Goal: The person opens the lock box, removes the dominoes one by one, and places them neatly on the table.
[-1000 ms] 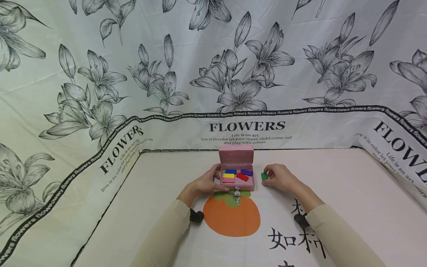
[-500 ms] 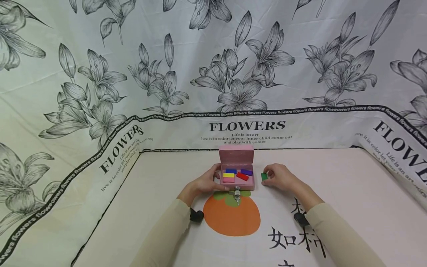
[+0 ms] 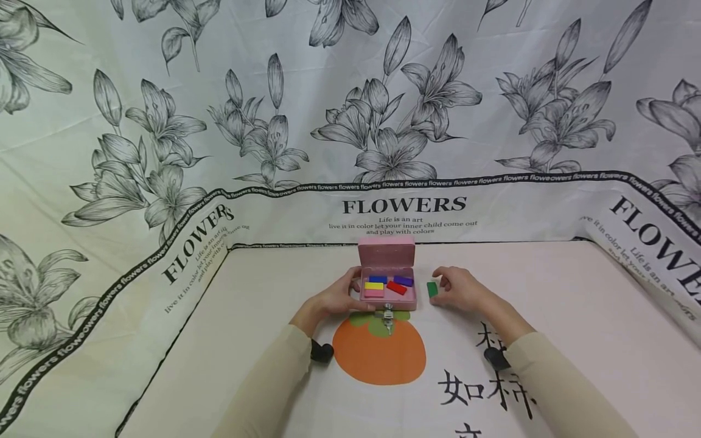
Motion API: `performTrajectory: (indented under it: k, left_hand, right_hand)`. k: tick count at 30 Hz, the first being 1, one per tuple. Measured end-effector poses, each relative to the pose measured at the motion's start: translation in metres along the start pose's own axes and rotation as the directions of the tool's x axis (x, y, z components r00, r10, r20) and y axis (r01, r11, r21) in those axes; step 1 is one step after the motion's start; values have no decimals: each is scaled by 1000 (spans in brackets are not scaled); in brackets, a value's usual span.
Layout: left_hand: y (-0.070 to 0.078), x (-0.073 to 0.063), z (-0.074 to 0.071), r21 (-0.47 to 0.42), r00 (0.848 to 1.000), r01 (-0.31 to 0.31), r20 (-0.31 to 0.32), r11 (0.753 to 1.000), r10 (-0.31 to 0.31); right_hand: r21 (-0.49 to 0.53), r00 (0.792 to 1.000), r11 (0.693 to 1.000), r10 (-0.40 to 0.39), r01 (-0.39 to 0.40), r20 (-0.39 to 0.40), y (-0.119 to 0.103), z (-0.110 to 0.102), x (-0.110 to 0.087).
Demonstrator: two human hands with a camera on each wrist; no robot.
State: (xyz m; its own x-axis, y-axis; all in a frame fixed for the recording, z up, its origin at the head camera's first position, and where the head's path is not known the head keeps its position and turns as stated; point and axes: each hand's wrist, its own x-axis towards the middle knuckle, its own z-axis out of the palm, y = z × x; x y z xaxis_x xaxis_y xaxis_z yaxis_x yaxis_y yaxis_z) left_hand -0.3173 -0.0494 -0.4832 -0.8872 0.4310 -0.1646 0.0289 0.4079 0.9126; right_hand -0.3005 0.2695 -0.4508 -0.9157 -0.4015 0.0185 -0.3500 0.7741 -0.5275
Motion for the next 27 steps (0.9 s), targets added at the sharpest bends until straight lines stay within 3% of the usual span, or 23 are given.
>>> performTrajectory:
  k: [6, 15, 27]
  left_hand:
    - [0, 0, -1, 1, 1000, -4, -1, 1000, 4]
    - [-1, 1, 0, 7, 1000, -9, -3, 1000, 9]
    - [-1, 0, 1, 10, 1000, -10, -9, 1000, 11]
  right_hand:
    - [-22, 1000, 1000, 4, -4, 9, -5, -5, -5]
    - [-35, 997, 997, -73, 71, -34, -17, -12, -12]
    - [-9, 994, 995, -102, 101, -35, -42, -13, -8]
